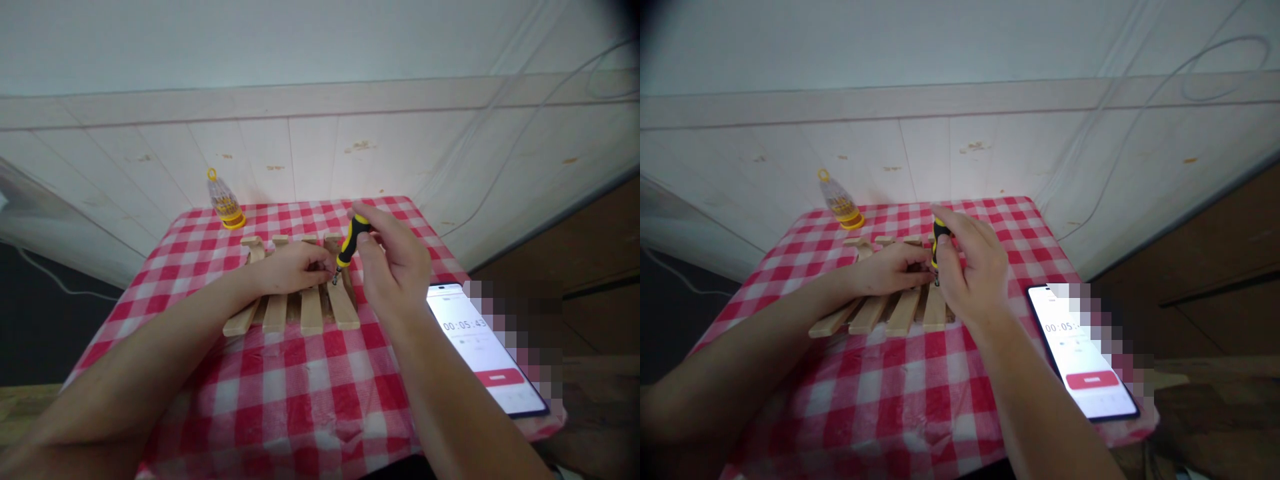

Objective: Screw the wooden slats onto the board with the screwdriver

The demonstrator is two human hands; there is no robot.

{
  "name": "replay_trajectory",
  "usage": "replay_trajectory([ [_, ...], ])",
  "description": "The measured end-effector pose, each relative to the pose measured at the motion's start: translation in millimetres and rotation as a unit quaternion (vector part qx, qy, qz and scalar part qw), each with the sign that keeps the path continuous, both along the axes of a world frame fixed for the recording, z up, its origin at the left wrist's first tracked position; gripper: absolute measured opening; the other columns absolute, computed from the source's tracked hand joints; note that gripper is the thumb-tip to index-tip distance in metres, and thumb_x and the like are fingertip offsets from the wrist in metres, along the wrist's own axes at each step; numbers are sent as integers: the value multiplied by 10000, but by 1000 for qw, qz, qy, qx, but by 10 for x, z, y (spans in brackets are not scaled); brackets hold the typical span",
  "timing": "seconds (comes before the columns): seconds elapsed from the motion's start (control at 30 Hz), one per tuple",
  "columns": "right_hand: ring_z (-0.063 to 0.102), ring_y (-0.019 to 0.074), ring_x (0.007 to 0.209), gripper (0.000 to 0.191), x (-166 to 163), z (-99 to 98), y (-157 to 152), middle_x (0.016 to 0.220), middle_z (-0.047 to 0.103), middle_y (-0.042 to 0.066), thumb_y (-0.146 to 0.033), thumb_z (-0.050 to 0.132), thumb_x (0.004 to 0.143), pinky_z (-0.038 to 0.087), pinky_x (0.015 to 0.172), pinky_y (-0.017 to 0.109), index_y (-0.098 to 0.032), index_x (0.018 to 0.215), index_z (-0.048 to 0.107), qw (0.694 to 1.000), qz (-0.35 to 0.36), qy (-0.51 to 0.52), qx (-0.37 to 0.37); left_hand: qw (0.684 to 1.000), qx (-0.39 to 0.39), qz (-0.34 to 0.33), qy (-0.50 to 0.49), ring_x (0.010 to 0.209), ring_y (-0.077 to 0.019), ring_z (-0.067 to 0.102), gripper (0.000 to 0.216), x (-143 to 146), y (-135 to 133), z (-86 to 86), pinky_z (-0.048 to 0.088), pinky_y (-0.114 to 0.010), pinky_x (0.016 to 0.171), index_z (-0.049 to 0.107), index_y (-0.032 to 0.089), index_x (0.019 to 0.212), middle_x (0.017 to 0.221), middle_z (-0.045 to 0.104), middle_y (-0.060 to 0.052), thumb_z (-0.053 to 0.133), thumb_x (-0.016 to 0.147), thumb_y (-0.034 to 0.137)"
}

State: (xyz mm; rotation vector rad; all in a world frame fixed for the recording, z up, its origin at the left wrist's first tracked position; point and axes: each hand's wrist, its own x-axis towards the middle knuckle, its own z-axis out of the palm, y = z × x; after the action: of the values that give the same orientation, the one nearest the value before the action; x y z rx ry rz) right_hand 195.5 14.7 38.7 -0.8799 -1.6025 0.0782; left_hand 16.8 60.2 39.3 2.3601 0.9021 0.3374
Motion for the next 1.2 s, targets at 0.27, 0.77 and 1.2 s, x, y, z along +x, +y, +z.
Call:
replay_trajectory([
  [0.27, 665, 170, 895, 256, -10, -9, 32, 1082, 720, 24, -238, 549, 915, 563, 752, 355, -279, 1137, 672, 999, -5, 26, -20, 1000, -6, 13, -6, 647, -93, 537, 109, 17, -23, 26, 383, -212, 597, 635, 142, 789, 727, 614, 4, 577, 864, 195],
  [0.77, 660, 194, 1067, 289, 21, 21, 1, 1135, 716, 18, -185, 467, 949, 557, 895, 396, -286, 1120, 676, 998, 60, 31, 9, 994, -56, -55, -73, 643, -95, 510, 222, -25, -1, -21, 389, -217, 590, 617, 139, 776, 698, 583, 9, 596, 894, 327],
  [1.2, 665, 205, 1037, 220, -18, 18, 3, 1142, 696, 33, -254, 562, 921, 577, 854, 393, -280, 1119, 654, 997, 70, 32, -14, 992, -57, -64, -95, 867, -150, 645, 201, -39, 55, -57, 499, -264, 791, 701, 140, 953, 928, 724, -59, 544, 935, 265],
])
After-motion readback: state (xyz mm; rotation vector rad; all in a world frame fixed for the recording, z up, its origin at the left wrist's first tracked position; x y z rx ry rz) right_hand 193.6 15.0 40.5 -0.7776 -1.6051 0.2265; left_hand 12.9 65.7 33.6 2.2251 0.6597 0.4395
